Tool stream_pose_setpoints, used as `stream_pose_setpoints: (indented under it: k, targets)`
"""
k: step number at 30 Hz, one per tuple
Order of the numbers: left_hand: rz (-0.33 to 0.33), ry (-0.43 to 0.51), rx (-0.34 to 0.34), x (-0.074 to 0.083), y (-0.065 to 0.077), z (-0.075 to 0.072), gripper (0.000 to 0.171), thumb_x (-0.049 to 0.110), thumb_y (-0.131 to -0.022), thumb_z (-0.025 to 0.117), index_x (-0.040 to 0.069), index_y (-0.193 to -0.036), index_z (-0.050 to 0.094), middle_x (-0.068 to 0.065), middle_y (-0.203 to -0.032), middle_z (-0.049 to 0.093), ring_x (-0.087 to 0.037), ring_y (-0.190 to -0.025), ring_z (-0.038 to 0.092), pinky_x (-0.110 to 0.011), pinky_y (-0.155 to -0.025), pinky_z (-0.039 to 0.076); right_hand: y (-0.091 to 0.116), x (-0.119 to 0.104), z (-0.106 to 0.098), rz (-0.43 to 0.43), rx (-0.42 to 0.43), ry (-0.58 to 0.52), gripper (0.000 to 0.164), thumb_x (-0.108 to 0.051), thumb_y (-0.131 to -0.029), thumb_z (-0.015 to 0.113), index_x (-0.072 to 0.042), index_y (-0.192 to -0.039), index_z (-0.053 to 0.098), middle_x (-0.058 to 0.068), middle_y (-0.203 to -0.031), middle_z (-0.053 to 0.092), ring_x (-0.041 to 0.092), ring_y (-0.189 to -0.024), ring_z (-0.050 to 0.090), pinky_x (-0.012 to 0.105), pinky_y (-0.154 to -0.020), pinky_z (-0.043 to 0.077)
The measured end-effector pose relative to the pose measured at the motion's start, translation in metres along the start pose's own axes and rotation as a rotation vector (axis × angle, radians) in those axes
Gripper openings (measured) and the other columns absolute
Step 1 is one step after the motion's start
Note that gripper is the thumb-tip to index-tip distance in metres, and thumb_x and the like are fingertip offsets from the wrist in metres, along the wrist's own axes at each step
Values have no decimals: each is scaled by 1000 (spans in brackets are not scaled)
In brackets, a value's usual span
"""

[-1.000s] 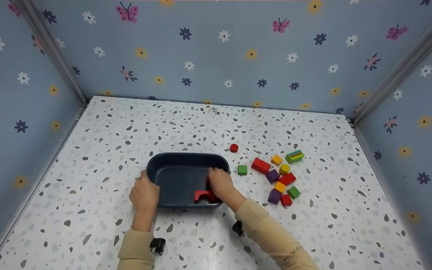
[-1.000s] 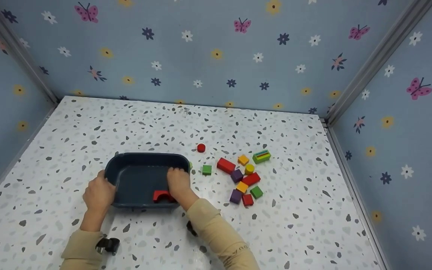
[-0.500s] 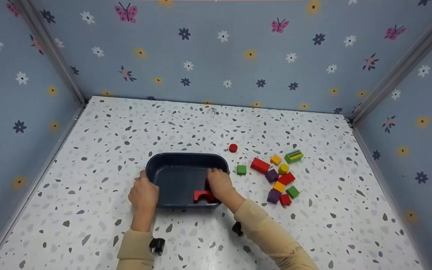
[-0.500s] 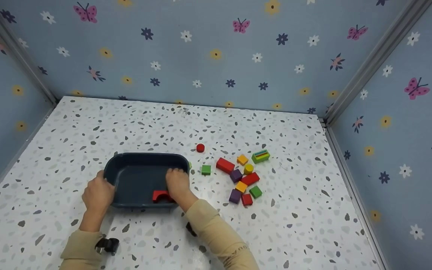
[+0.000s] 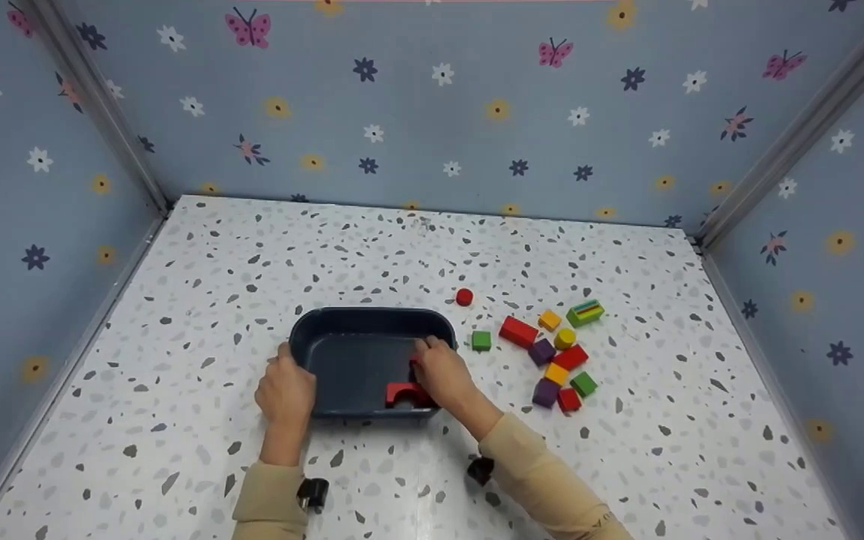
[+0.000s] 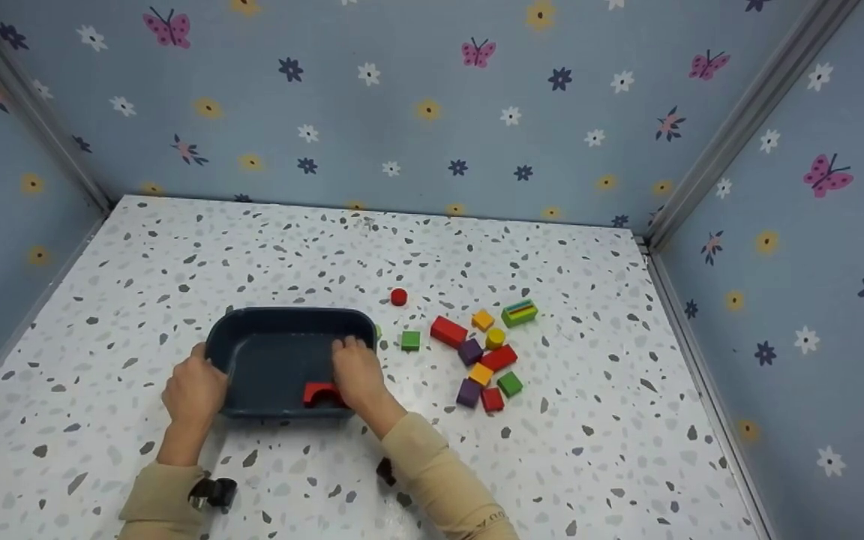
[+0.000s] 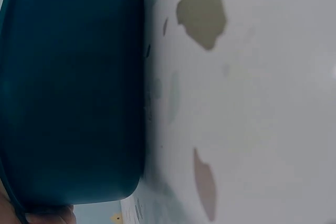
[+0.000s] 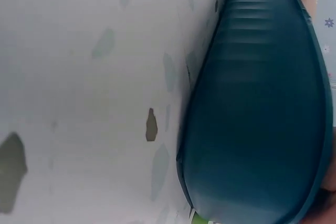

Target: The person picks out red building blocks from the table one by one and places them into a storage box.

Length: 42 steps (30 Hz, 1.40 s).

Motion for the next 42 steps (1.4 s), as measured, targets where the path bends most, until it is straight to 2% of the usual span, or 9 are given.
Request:
stream_pose_setpoints:
  k: [10,14,20,23,28,35,42]
  targets:
    - [0,2,-7,0,-1,0,36,-1,-74,50,-3,-109,53,-30,-80,56,-49,-63,55,-55,-52,40,13,5,-16,-26,104,-148,16,-7,-77,65,-3,-92,59,6,-81,53,18,-73,55,28,-65,47]
    - [-4,3,-14,1,-2,0,37,-1,-74,51,-4,-110,52,-30,-81,56,-49,-63,55,-55,-52,40,20,9,-22,-11,139,-253,17,-4,-78,63,-3,-94,60,5,-83,55,15,-70,54,27,-64,46]
    - [-4,-5,-17,1,-4,0,38,-1,-72,53,-4,-110,52,-30,-81,57,-49,-64,55,-55,-52,40,28,19,-31,38,170,-461,14,-5,-80,61,-2,-94,61,4,-87,58,13,-76,55,28,-68,45]
    - [2,-5,-18,1,-4,0,37,-2,-73,52,-4,-110,53,-30,-80,57,-49,-63,55,-54,-51,40,33,24,-37,49,191,-508,12,-4,-80,61,-1,-93,61,4,-85,58,11,-74,56,26,-64,46]
    - [9,4,-19,1,-4,1,36,-3,-73,51,-5,-109,53,-31,-80,56,-48,-62,55,-55,-51,40,41,35,-44,101,195,-501,15,-5,-80,62,-1,-94,60,5,-86,59,14,-72,56,26,-62,46]
    - [-4,5,-25,1,-4,1,38,-2,-73,51,-5,-111,52,-31,-82,56,-48,-63,55,-55,-52,40,55,54,-50,207,141,-480,19,-6,-80,63,-1,-98,59,11,-85,59,26,-71,56,33,-64,48]
    - [-11,-2,-48,0,-2,2,38,-1,-74,51,-5,-111,51,-32,-82,56,-49,-64,55,-54,-53,40,76,77,-55,302,110,-371,17,-8,-79,64,-3,-96,59,6,-81,57,18,-69,53,29,-63,47]
Point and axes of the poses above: each hand's wrist, its own y-axis away from the middle knuckle, its own z-axis out of the palm, x = y × z, the point moved 5 cm from there along -y, towards the middle knuckle
